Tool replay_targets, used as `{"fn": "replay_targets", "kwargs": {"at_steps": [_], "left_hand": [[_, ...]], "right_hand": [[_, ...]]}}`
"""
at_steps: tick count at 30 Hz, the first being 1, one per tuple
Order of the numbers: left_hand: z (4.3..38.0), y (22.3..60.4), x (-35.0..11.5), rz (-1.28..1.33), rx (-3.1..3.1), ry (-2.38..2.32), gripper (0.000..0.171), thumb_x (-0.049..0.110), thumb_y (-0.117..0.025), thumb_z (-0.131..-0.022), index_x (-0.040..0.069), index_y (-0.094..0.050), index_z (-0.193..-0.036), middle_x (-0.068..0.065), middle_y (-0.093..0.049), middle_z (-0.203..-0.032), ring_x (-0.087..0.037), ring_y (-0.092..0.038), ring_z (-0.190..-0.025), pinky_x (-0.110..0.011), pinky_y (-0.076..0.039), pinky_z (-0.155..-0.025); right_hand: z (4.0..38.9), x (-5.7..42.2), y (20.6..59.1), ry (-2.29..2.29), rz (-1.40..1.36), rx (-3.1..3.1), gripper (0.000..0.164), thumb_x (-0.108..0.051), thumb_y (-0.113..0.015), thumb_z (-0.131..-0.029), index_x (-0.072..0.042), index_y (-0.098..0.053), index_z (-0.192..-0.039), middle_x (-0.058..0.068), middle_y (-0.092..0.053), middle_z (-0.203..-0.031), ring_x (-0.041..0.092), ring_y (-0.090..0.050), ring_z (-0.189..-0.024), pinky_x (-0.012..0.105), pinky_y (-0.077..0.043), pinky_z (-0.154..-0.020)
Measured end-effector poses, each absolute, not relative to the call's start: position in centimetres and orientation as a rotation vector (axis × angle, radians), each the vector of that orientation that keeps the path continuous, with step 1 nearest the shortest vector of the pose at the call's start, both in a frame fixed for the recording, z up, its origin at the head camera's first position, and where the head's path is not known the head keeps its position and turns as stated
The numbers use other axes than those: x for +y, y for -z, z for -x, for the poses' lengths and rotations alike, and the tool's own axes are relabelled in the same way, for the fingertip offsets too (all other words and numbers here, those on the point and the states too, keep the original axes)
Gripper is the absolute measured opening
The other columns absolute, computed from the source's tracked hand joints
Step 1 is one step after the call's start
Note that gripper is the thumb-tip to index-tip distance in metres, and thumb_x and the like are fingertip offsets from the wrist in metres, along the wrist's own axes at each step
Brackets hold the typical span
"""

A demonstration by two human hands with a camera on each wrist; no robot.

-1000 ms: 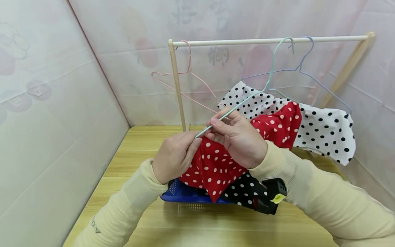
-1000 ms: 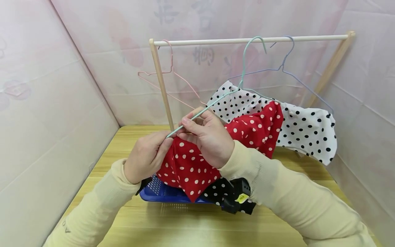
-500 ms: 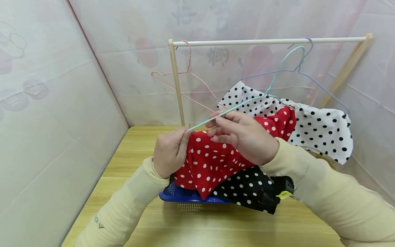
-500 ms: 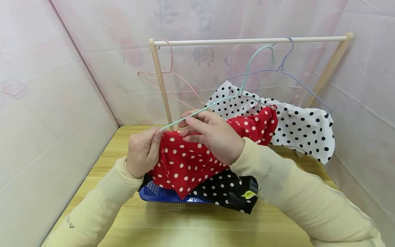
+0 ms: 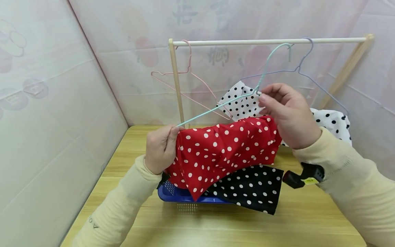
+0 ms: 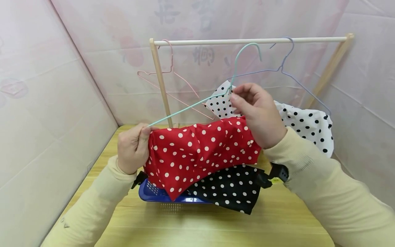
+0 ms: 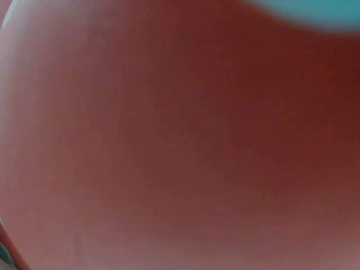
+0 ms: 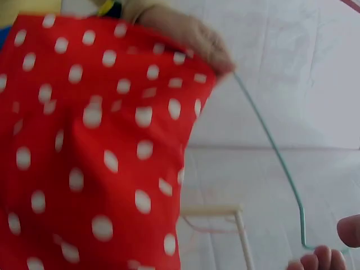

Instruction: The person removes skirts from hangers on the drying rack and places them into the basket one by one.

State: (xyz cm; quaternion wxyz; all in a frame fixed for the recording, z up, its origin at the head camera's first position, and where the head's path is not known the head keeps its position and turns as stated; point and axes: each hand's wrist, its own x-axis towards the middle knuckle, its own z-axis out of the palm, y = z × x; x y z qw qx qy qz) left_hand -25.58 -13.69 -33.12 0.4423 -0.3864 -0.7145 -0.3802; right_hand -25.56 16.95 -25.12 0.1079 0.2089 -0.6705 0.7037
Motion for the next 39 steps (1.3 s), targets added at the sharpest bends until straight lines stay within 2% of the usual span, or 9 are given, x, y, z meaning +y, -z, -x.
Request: {"fn": "replay_targets", "kwargs": {"at_steps": [4, 7, 11, 14, 21, 27, 31, 36, 39], "left_hand": [[25.8, 33.3, -13.9, 0.965, -1.8, 0.951, 0.04, 0.027, -0.048, -0.102, -0.006, -0.065, -0.088, -0.01, -0.062, -0.065, -0.017, -0.064, -0.058, -0.026, -0.054, -0.053], [26.1, 33.4, -13.9, 0.975, -1.799, 0.96, 0.04, 0.027, -0.048, -0.102, -0.006, -0.064, -0.088, -0.011, -0.065, -0.069, -0.019, -0.067, -0.064, -0.028, -0.056, -0.057], [26.3, 33.5, -14.1, 1.002, -1.8, 0.986, 0.039, 0.026, -0.048, -0.101, -0.007, -0.065, -0.09, -0.011, -0.066, -0.071, -0.019, -0.068, -0.066, -0.027, -0.056, -0.059], [26.4, 33.6, -14.4, 1.03, -1.819, 1.018, 0.037, 0.024, -0.049, -0.101, -0.007, -0.066, -0.091, -0.012, -0.068, -0.074, -0.019, -0.069, -0.068, -0.027, -0.056, -0.061], [26.5, 33.6, -14.5, 1.053, -1.859, 1.063, 0.031, 0.02, -0.051, -0.1, -0.006, -0.066, -0.094, -0.012, -0.069, -0.078, -0.019, -0.069, -0.07, -0.029, -0.057, -0.062], [26.6, 33.8, -14.6, 1.049, -1.891, 1.086, 0.028, 0.019, -0.05, -0.101, -0.004, -0.066, -0.103, -0.009, -0.069, -0.08, -0.014, -0.064, -0.065, -0.023, -0.054, -0.058], [26.6, 33.9, -15.1, 1.091, -1.91, 1.17, 0.029, 0.011, -0.041, -0.101, -0.005, -0.062, -0.113, -0.007, -0.067, -0.084, -0.013, -0.057, -0.065, -0.022, -0.05, -0.057], [26.5, 34.2, -16.0, 1.122, -1.962, 1.178, 0.034, -0.005, -0.042, -0.088, -0.005, -0.06, -0.117, -0.007, -0.062, -0.087, -0.016, -0.053, -0.071, -0.025, -0.047, -0.063], [26.6, 34.3, -16.3, 1.107, -2.007, 1.098, 0.038, -0.009, -0.047, -0.082, -0.004, -0.061, -0.117, -0.006, -0.06, -0.088, -0.013, -0.048, -0.068, -0.025, -0.043, -0.054]], "right_hand": [[27.2, 18.1, 25.2, -1.642, -0.58, -2.174, 0.032, -0.015, -0.062, -0.094, -0.007, -0.051, -0.122, 0.006, -0.053, -0.113, 0.02, -0.05, -0.104, 0.021, -0.045, -0.084], [28.7, 19.0, 25.5, -1.398, -0.703, -2.327, 0.033, -0.018, -0.06, -0.096, -0.007, -0.051, -0.126, 0.007, -0.056, -0.117, 0.018, -0.054, -0.108, 0.019, -0.045, -0.09], [29.9, 19.9, 25.9, -1.258, -0.942, -2.34, 0.016, -0.011, -0.057, -0.097, -0.002, -0.06, -0.11, 0.01, -0.063, -0.095, 0.016, -0.061, -0.086, 0.017, -0.049, -0.077], [30.1, 20.4, 25.7, -1.142, -1.061, -2.305, 0.009, -0.006, -0.055, -0.097, -0.003, -0.063, -0.101, 0.006, -0.06, -0.079, 0.015, -0.055, -0.07, 0.02, -0.046, -0.062], [30.0, 20.4, 25.1, -1.102, -1.209, -2.273, 0.018, -0.002, -0.054, -0.096, -0.004, -0.067, -0.109, 0.001, -0.052, -0.066, 0.012, -0.042, -0.054, 0.025, -0.038, -0.049], [29.6, 20.1, 24.9, -1.102, -1.191, -2.25, 0.016, -0.002, -0.051, -0.098, -0.001, -0.067, -0.1, -0.001, -0.059, -0.076, 0.013, -0.045, -0.065, 0.022, -0.04, -0.058], [29.5, 20.2, 25.0, -1.094, -1.164, -2.239, 0.015, -0.002, -0.051, -0.098, 0.001, -0.066, -0.099, 0.0, -0.056, -0.075, 0.014, -0.045, -0.068, 0.022, -0.039, -0.061], [29.4, 20.5, 24.7, -1.086, -1.105, -2.23, 0.014, -0.003, -0.053, -0.098, 0.001, -0.066, -0.099, -0.001, -0.058, -0.079, 0.012, -0.043, -0.067, 0.021, -0.037, -0.06], [29.2, 20.5, 24.5, -1.071, -1.068, -2.238, 0.014, -0.003, -0.053, -0.097, 0.001, -0.067, -0.097, -0.003, -0.062, -0.083, 0.012, -0.045, -0.069, 0.019, -0.038, -0.061]]}}
